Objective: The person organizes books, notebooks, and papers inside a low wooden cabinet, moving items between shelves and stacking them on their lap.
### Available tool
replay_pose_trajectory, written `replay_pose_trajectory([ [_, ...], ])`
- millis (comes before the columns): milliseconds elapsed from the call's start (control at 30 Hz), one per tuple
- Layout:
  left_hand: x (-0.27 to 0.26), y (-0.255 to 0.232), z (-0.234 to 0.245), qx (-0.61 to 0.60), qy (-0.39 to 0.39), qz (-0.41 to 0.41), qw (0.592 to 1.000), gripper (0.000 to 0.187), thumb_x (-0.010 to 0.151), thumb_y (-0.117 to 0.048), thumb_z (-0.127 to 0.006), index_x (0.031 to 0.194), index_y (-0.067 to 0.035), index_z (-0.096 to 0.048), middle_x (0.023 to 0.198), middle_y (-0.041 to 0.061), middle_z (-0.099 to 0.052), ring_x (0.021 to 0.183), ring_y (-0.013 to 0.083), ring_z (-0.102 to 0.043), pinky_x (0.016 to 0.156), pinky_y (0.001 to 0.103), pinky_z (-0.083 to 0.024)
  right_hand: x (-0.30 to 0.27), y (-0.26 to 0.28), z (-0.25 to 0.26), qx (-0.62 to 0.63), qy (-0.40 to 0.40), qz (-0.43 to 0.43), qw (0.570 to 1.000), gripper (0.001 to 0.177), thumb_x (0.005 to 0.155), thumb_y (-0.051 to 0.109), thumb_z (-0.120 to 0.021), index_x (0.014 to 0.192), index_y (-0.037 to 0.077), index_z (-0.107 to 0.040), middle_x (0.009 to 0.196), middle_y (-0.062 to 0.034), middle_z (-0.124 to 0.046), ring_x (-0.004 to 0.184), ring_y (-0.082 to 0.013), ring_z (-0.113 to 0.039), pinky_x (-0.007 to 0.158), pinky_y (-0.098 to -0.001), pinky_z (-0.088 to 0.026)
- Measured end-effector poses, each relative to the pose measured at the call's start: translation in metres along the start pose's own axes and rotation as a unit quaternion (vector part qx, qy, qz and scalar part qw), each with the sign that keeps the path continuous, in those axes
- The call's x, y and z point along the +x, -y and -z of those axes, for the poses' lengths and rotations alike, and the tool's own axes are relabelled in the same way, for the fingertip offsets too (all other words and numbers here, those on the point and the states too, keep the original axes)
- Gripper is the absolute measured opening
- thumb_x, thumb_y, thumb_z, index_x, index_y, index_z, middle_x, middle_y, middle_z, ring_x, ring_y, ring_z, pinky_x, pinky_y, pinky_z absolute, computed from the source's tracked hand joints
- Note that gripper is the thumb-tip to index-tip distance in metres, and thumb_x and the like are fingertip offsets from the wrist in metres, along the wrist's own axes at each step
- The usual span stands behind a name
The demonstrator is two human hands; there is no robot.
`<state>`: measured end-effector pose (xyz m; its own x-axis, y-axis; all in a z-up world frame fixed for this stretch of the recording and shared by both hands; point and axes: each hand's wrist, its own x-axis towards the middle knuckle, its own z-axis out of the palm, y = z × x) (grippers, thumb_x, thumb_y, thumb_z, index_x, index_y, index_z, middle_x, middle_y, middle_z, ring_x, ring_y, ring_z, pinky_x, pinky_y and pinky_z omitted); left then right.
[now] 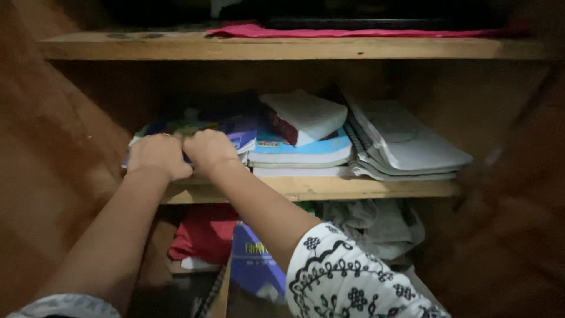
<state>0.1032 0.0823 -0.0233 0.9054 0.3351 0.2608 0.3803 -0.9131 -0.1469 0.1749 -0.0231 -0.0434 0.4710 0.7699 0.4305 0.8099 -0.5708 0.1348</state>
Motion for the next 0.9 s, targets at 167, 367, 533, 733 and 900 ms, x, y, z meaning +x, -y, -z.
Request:
replay_pose_trajectory([
  [167,-0.055,-0.018,0.029,0.025,0.023,-0.021,0.999,0.041,0.08,-0.041,-0.069,0.111,-0.015,-0.078,0.119,0.012,-0.076,0.112,0.0289,-0.072,0.098,0.042,-0.057,-0.051,0.013,0.047,-0.006,-0.009,0.005,1.0,0.023,0.077,0.027,-0.075,0.097,0.017,-0.077,0.1,-0.0133,-0.076,0.096,-0.0324,-0.074,0.083,-0.0451,-0.059],
  [367,-0.127,-0.041,0.058,0.009,0.08,-0.031,0.996,0.045,0.084,-0.042,-0.065,0.116,-0.014,-0.078,0.126,0.015,-0.073,0.118,0.0324,-0.069,0.103,0.044,-0.054,-0.131,0.038,0.107,0.006,0.078,0.006,0.997,0.025,0.081,0.035,-0.069,0.099,0.022,-0.08,0.106,-0.0108,-0.076,0.1,-0.032,-0.072,0.089,-0.0465,-0.057],
  [533,-0.189,-0.071,0.101,0.013,0.104,-0.034,0.994,0.046,0.078,-0.031,-0.068,0.122,-0.017,-0.074,0.127,0.016,-0.071,0.118,0.0345,-0.068,0.1,0.046,-0.056,-0.184,0.039,0.146,-0.018,0.093,0.023,0.995,0.028,0.082,0.026,-0.066,0.106,0.021,-0.078,0.11,-0.0127,-0.075,0.104,-0.0334,-0.071,0.09,-0.0455,-0.057],
  [733,-0.258,-0.112,0.128,0.001,0.206,-0.031,0.978,0.057,0.059,-0.026,-0.079,0.113,-0.011,-0.083,0.119,0.016,-0.081,0.107,0.0314,-0.078,0.092,0.042,-0.061,-0.258,0.051,0.187,-0.022,0.187,0.013,0.982,0.035,0.077,0.03,-0.07,0.112,0.025,-0.075,0.109,-0.0099,-0.075,0.101,-0.0307,-0.071,0.086,-0.044,-0.057],
  [900,-0.291,-0.149,0.107,0.0,0.416,0.023,0.909,0.087,0.062,-0.028,-0.086,0.144,-0.028,-0.058,0.151,0.011,-0.062,0.124,0.0336,-0.069,0.104,0.048,-0.054,-0.319,0.062,0.19,-0.039,0.323,0.037,0.945,0.046,0.063,0.016,-0.072,0.108,0.022,-0.079,0.105,-0.0099,-0.079,0.096,-0.0285,-0.076,0.082,-0.042,-0.06],
])
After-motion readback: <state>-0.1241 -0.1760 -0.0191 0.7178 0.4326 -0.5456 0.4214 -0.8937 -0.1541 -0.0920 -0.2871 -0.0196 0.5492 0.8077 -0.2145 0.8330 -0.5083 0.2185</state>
